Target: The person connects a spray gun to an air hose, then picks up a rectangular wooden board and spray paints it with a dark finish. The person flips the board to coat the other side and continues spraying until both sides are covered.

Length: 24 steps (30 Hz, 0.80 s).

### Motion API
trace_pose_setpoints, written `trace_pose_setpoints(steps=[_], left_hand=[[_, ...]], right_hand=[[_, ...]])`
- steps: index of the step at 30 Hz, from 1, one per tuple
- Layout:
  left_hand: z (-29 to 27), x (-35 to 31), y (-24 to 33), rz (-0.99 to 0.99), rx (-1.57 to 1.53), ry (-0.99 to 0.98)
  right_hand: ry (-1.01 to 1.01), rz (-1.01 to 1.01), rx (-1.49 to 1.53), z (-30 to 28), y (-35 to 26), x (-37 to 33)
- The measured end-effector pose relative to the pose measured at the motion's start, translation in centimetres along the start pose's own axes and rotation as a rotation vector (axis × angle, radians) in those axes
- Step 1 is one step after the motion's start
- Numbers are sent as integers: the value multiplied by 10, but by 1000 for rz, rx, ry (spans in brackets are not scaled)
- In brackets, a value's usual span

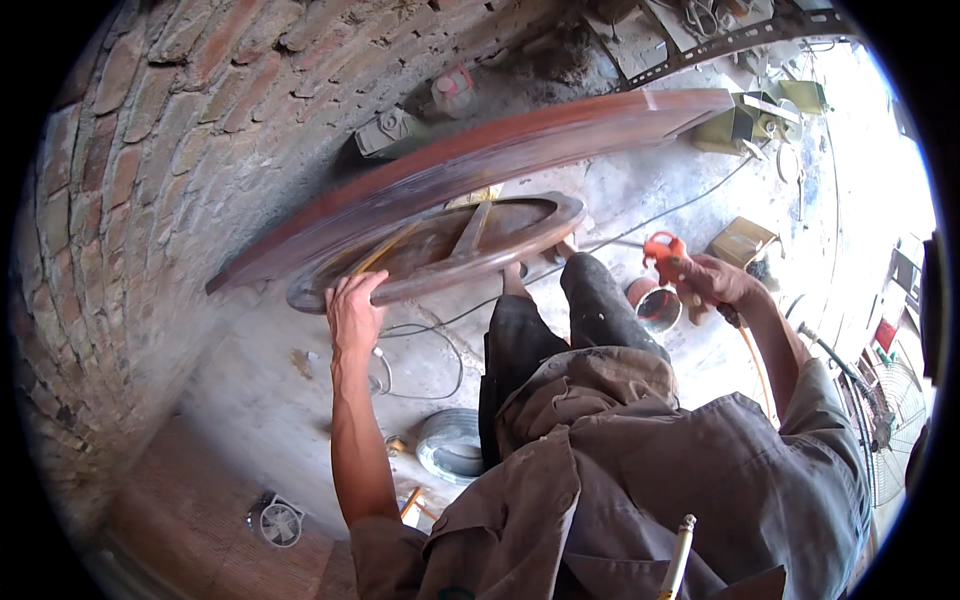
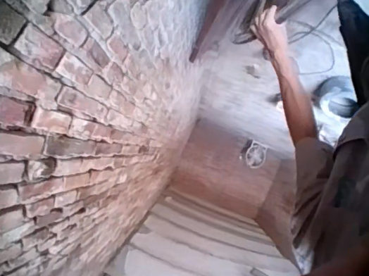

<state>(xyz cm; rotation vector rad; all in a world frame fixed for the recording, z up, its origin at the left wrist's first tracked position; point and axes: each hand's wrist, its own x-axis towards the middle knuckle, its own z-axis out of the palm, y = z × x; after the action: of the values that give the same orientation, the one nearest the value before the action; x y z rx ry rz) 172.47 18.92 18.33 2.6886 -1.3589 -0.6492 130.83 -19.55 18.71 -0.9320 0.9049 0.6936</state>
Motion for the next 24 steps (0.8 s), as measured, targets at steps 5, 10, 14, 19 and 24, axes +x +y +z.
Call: trace_pose_setpoints(steps=[5, 10, 14, 19, 24], left_hand=[[-7, 23, 1, 1, 12, 27], [-8, 43, -5, 15, 8, 29], [-17, 59, -5, 27, 23, 34], [-22, 83, -19, 49, 63, 36], [-28, 114, -26, 49, 77, 7]], right_hand=[[-133, -15, 96, 11, -13, 3], [72, -166, 317, 12, 18, 37], [58, -200, 231, 2, 22, 47], [159, -281, 295, 13, 9, 46], [179, -284, 128, -3, 16, 54]])
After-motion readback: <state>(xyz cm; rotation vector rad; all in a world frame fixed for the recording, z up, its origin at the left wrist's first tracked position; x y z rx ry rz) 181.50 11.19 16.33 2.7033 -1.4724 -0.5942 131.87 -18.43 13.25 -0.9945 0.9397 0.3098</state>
